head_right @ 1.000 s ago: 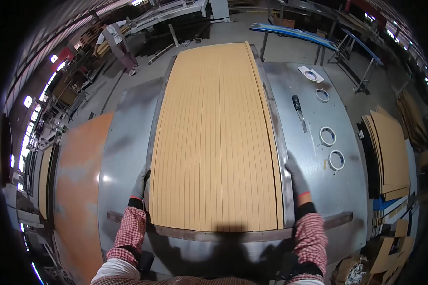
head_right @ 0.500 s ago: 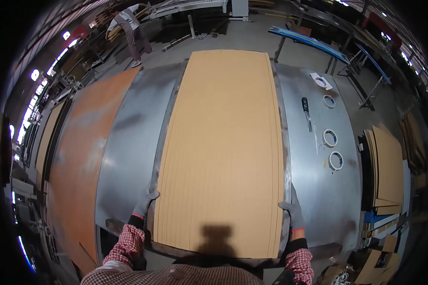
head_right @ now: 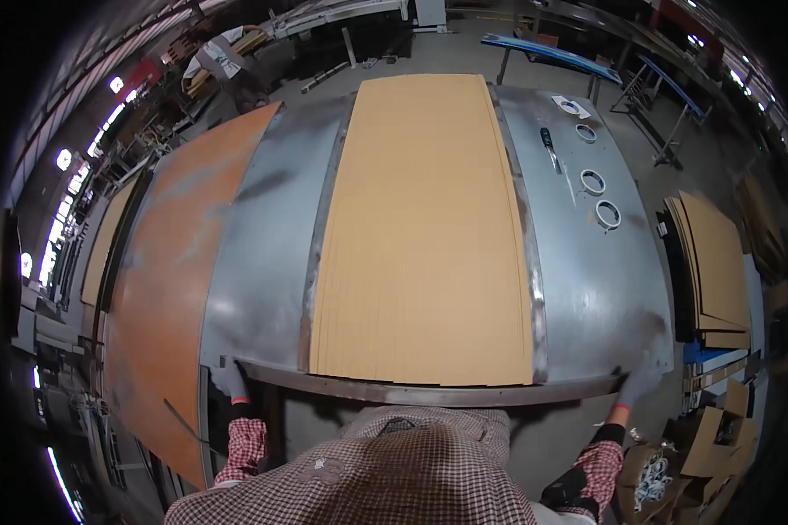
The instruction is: The person labels and wraps long cardboard strips at a manufacturing facility.
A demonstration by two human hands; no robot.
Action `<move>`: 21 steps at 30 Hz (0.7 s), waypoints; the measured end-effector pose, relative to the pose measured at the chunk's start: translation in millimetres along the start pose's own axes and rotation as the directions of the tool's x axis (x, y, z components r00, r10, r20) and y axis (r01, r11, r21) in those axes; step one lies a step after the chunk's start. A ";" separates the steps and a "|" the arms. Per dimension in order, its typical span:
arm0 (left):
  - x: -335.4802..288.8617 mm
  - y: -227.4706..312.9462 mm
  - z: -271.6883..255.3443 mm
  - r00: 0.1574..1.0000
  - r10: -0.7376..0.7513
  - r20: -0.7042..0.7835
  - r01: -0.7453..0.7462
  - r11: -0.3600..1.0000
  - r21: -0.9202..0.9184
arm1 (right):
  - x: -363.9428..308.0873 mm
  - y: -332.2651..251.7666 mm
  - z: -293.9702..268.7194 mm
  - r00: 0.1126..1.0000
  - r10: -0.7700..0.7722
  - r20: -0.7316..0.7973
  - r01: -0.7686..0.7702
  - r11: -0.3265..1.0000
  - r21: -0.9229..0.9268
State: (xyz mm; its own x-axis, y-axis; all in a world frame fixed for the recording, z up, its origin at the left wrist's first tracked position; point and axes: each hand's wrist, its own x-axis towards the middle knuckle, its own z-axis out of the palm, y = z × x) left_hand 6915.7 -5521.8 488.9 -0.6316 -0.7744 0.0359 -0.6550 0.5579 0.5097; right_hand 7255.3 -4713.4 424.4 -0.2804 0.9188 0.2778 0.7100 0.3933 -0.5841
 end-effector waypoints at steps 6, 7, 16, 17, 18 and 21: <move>56.3 -99.2 79.6 0.999 0.008 -0.039 -0.025 0.883 -0.469 | -40.8 21.4 21.4 0.895 0.437 -0.096 -0.292 0.732 0.615; 47.1 -85.6 79.9 0.989 -0.019 -0.148 -0.038 0.928 -0.371 | -49.3 16.8 15.2 0.903 0.410 -0.125 -0.231 0.711 0.664; 184.1 -149.6 47.0 0.877 0.446 0.179 -0.107 0.545 -0.831 | -4.2 54.2 24.5 0.964 0.252 0.090 -0.247 0.706 0.664; 189.9 -161.0 37.5 0.888 0.405 0.219 -0.020 0.508 -0.861 | -7.5 73.0 12.2 0.939 0.288 0.188 -0.318 0.516 0.795; 190.4 -145.4 41.2 0.883 0.417 0.215 -0.028 0.504 -0.863 | -1.3 77.4 14.9 0.919 0.279 0.279 -0.357 0.284 0.890; 139.4 -110.6 83.9 0.933 0.263 0.247 0.060 0.562 -0.825 | 8.7 100.2 29.6 0.977 -0.059 -0.205 0.091 0.984 0.154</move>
State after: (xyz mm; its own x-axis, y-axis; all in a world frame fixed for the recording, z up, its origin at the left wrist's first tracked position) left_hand 6865.3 -5666.5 365.3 -0.8639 -0.5017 -0.0449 -0.0642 0.0213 0.9977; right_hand 7304.8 -4665.0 345.7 -0.1836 0.8678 0.4618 0.5738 0.4761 -0.6664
